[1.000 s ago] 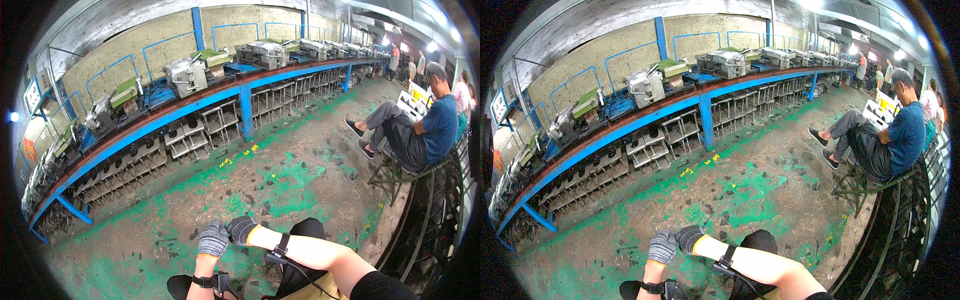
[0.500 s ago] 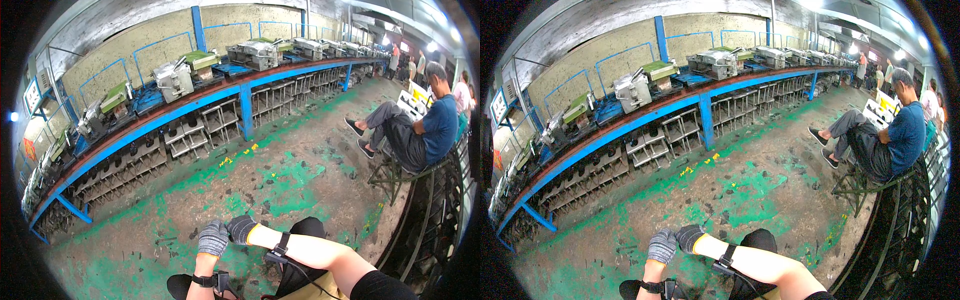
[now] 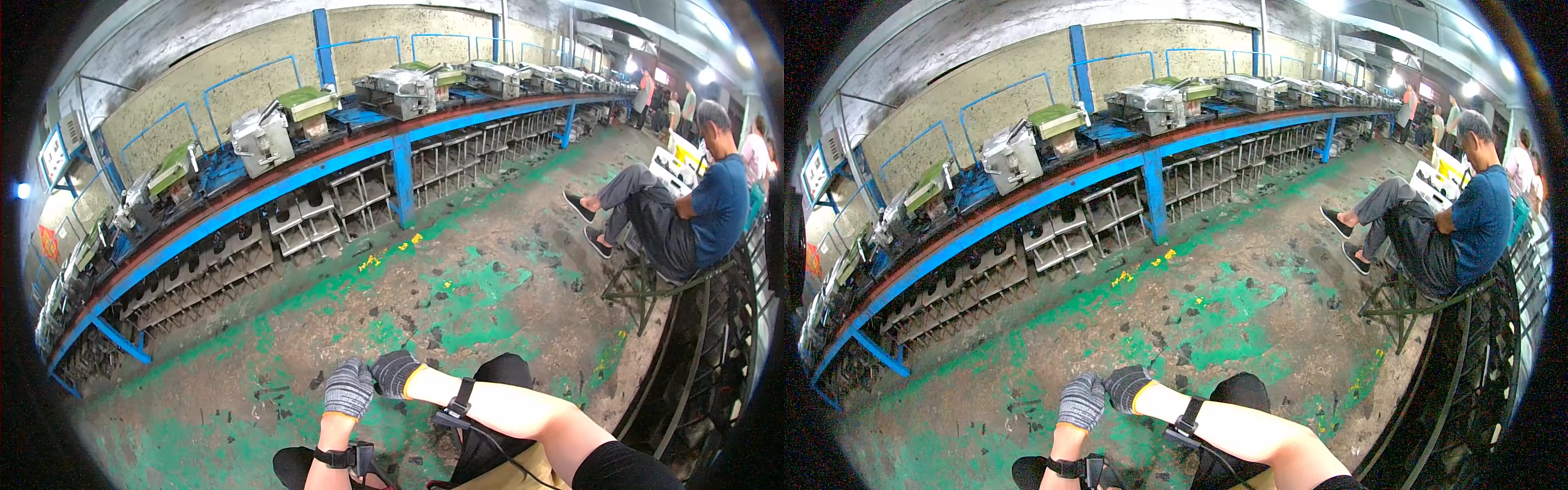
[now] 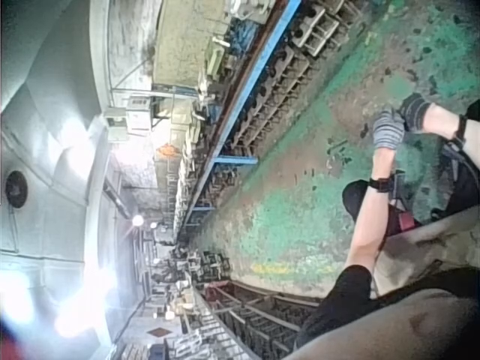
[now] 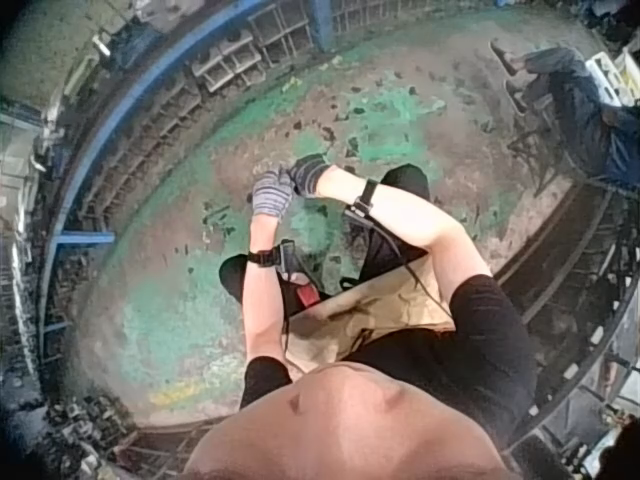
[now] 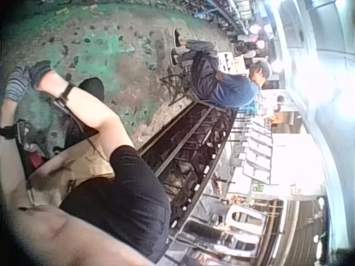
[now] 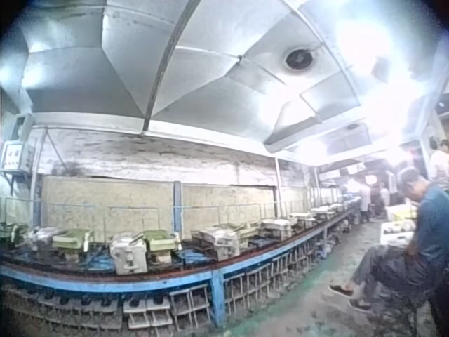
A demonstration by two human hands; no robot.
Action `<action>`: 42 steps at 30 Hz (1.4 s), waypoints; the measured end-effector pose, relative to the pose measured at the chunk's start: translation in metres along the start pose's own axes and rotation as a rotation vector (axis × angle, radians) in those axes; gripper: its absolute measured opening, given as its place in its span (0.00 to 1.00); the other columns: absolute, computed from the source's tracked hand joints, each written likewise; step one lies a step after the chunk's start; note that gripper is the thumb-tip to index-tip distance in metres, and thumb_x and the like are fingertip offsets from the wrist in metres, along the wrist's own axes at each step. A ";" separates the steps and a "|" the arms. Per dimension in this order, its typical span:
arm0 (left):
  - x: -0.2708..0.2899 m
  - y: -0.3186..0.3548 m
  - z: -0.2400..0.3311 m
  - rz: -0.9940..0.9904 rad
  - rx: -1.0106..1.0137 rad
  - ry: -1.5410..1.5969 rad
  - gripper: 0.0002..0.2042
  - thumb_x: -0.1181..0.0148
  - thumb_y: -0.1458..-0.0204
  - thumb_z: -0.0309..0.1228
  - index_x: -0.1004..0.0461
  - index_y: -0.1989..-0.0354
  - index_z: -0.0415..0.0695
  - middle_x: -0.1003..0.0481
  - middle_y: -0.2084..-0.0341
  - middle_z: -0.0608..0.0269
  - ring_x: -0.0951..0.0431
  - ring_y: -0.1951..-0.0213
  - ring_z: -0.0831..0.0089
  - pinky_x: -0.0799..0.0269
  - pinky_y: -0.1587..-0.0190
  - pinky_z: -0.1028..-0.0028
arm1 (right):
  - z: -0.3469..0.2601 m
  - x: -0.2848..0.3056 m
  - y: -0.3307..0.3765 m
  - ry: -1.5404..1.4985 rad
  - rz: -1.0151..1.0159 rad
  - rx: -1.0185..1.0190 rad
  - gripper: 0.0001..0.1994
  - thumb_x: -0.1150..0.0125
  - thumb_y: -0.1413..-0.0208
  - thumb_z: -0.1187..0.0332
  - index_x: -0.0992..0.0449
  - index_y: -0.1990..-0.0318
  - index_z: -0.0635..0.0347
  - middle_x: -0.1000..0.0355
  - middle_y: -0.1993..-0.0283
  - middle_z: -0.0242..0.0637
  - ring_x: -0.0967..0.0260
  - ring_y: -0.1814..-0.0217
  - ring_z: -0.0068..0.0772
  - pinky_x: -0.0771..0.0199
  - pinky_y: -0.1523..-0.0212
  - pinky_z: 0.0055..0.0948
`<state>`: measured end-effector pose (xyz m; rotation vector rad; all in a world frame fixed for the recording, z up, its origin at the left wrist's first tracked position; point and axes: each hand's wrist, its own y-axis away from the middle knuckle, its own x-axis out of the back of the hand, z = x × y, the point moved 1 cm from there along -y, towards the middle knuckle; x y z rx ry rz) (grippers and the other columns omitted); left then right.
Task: Operating a footwear molding and pressing machine by placing shoe components into molds.
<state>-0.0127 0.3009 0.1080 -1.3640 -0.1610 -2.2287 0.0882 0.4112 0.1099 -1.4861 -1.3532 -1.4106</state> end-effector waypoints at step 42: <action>0.000 0.001 -0.001 -0.005 -0.019 0.003 0.11 0.47 0.42 0.34 0.25 0.64 0.38 0.23 0.69 0.40 0.22 0.64 0.42 0.26 0.59 0.50 | -0.001 0.002 0.001 0.009 -0.031 0.008 0.12 0.41 0.49 0.63 0.18 0.61 0.56 0.20 0.64 0.48 0.21 0.60 0.52 0.22 0.63 0.50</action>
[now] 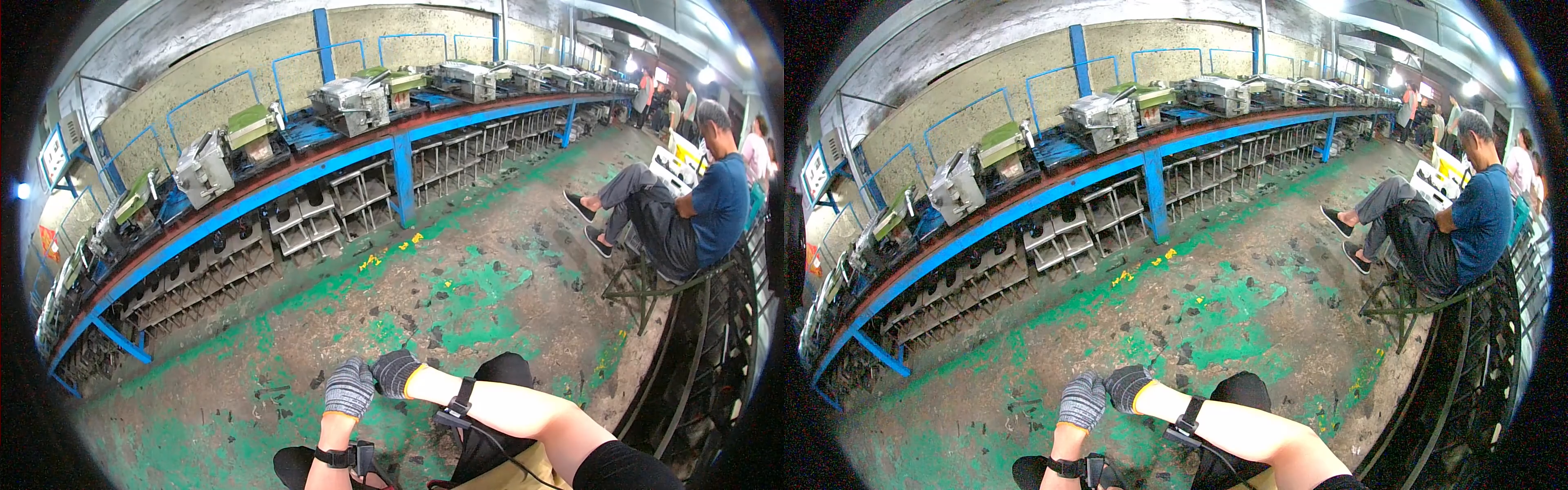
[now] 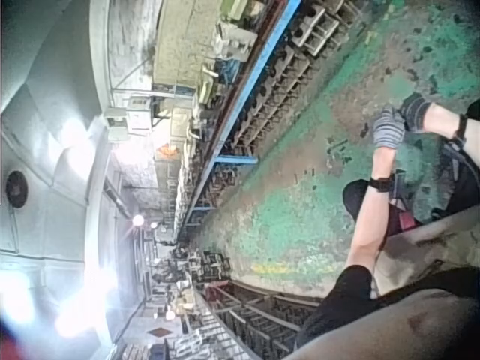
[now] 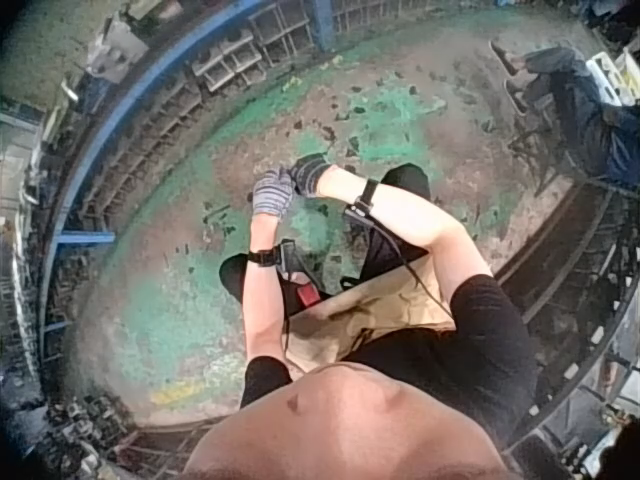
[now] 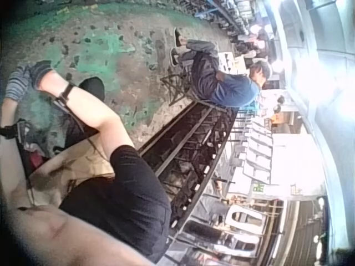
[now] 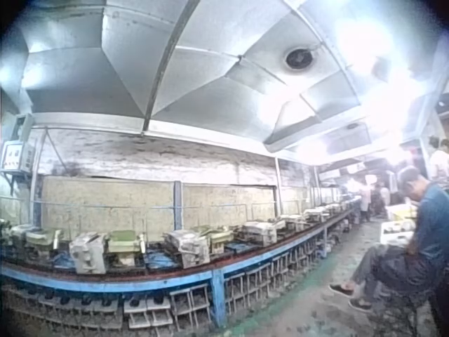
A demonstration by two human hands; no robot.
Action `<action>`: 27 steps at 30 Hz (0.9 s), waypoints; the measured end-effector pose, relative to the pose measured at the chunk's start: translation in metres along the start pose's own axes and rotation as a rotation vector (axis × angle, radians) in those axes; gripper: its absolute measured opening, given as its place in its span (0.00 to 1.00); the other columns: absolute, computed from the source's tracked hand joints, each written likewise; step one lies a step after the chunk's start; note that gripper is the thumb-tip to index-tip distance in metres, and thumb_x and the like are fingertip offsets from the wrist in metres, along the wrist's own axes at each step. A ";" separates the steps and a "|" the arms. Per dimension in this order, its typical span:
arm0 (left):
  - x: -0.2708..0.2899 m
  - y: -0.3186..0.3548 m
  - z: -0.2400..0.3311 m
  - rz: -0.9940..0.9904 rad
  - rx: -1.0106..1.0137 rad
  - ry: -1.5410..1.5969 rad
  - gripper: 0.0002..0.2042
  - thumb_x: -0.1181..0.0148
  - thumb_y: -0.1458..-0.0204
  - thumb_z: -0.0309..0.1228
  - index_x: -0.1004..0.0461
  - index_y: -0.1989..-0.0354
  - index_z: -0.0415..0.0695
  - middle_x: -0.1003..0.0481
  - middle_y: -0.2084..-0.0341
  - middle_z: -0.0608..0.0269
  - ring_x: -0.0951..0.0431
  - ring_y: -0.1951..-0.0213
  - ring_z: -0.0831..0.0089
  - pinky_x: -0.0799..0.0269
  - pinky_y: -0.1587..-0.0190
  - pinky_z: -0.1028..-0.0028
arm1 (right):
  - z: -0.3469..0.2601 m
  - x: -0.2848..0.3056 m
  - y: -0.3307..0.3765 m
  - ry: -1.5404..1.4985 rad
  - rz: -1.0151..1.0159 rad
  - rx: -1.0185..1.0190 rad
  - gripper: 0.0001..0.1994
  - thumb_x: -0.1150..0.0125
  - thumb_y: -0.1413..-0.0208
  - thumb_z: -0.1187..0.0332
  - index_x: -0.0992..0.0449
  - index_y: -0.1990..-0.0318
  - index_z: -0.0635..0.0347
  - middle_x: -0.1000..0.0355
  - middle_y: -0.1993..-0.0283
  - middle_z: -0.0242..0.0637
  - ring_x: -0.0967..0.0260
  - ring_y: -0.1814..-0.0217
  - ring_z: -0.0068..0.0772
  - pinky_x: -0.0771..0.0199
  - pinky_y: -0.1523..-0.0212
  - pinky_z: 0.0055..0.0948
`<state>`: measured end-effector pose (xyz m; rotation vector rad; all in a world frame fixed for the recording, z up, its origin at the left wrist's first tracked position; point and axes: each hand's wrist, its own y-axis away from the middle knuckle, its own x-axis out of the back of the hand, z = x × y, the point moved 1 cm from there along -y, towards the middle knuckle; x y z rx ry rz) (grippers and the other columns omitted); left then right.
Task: Operating a footwear molding and pressing machine by placing shoe components into molds.
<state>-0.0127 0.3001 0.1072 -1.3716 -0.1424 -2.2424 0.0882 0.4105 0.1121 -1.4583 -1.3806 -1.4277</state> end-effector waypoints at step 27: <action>-0.030 0.006 -0.031 0.026 -0.024 0.046 0.10 0.48 0.42 0.32 0.26 0.68 0.38 0.24 0.71 0.40 0.23 0.65 0.41 0.29 0.61 0.49 | -0.002 -0.007 0.003 -0.055 0.063 -0.014 0.10 0.40 0.56 0.67 0.18 0.65 0.55 0.21 0.65 0.47 0.21 0.60 0.52 0.24 0.63 0.50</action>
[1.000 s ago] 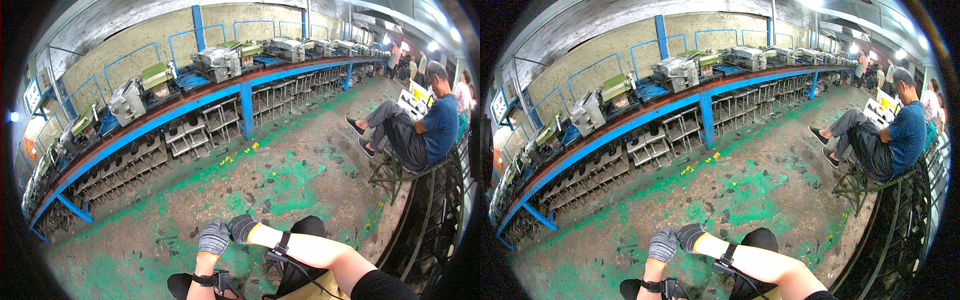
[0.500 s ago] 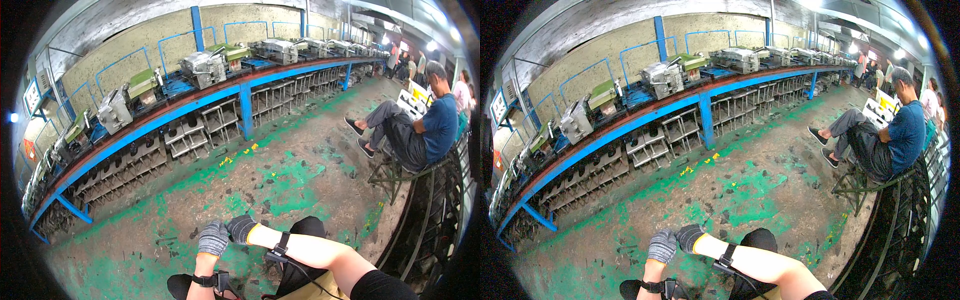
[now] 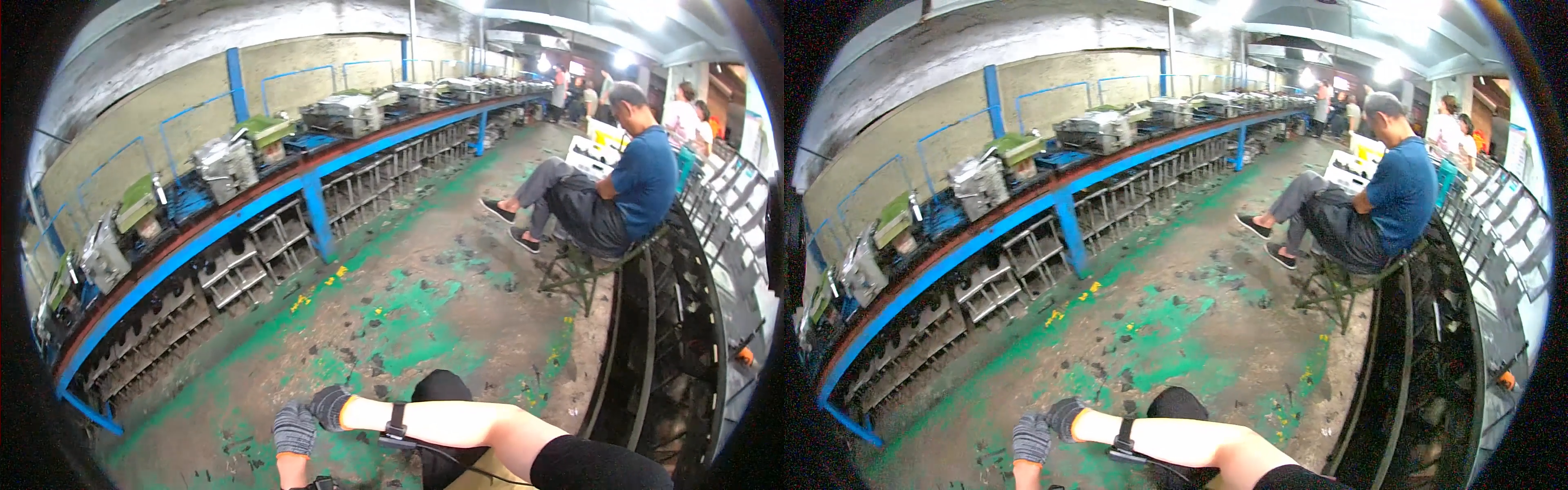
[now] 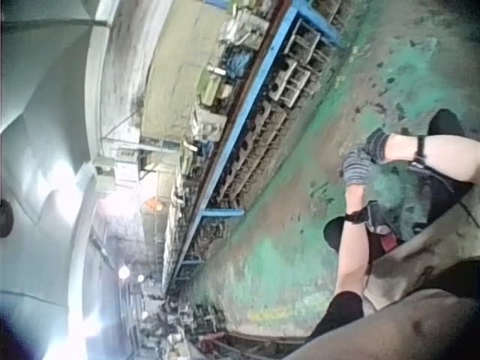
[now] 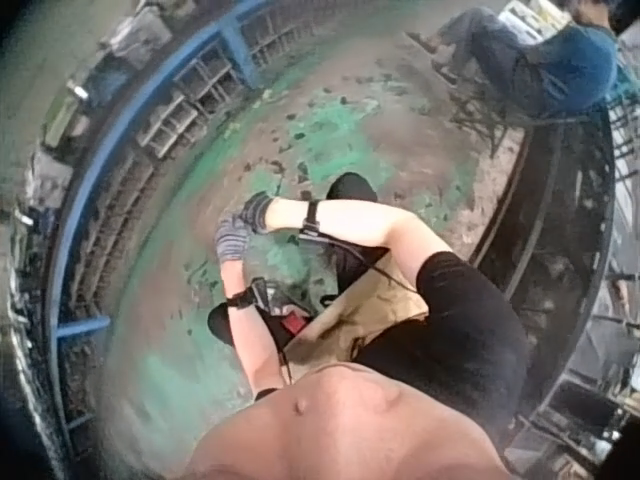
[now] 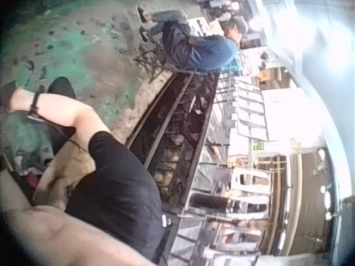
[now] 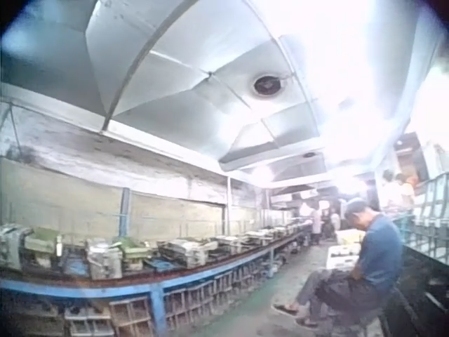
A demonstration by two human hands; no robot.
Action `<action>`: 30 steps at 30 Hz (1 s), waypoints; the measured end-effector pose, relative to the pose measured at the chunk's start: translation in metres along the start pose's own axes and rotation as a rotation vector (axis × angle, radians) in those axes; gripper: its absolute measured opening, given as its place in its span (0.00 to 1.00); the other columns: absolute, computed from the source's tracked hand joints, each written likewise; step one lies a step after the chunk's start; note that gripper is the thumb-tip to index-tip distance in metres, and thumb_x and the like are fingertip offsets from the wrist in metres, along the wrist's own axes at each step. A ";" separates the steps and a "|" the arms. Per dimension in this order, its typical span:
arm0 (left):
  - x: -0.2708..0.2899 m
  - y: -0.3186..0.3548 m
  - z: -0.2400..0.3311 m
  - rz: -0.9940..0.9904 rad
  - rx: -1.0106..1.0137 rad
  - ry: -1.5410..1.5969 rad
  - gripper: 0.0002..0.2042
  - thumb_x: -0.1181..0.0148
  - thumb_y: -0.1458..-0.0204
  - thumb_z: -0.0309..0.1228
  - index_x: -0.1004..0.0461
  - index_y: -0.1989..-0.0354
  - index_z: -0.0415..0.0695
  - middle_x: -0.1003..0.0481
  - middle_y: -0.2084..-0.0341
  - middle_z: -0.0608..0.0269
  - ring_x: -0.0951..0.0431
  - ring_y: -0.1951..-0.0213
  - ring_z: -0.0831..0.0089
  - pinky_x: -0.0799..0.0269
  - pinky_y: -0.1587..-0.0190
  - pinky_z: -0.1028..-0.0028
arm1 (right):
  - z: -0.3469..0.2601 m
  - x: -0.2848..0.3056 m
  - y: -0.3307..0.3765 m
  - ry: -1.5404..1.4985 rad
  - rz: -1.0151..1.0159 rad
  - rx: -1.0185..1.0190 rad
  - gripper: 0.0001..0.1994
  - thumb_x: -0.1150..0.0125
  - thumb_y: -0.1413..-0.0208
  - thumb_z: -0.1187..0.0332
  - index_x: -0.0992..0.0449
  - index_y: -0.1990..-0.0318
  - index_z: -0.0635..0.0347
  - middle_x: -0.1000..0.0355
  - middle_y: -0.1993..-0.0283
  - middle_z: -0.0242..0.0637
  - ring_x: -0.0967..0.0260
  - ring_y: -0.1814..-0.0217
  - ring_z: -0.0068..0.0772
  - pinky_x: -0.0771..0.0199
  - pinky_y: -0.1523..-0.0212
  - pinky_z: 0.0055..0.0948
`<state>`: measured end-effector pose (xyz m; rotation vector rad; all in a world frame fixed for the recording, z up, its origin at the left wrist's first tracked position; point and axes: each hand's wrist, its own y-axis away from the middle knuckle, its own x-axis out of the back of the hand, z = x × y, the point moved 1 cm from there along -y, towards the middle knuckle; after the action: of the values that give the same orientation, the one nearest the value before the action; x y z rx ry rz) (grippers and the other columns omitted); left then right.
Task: Operating a footwear molding and pressing machine by placing shoe components into molds.
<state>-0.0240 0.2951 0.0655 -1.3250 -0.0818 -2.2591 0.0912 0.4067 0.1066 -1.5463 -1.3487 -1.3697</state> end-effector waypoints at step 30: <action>0.179 -0.235 0.018 -0.231 0.083 0.388 0.07 0.48 0.41 0.27 0.25 0.63 0.37 0.24 0.71 0.46 0.24 0.69 0.53 0.26 0.60 0.63 | 0.114 -0.268 -0.025 -0.373 0.156 -0.316 0.23 0.43 0.48 0.47 0.23 0.53 0.54 0.22 0.56 0.48 0.26 0.54 0.61 0.24 0.55 0.53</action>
<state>-0.1872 0.4322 0.2702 -0.8513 -0.1973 -2.6358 0.1204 0.4484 -0.1812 -2.1562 -1.2274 -1.2844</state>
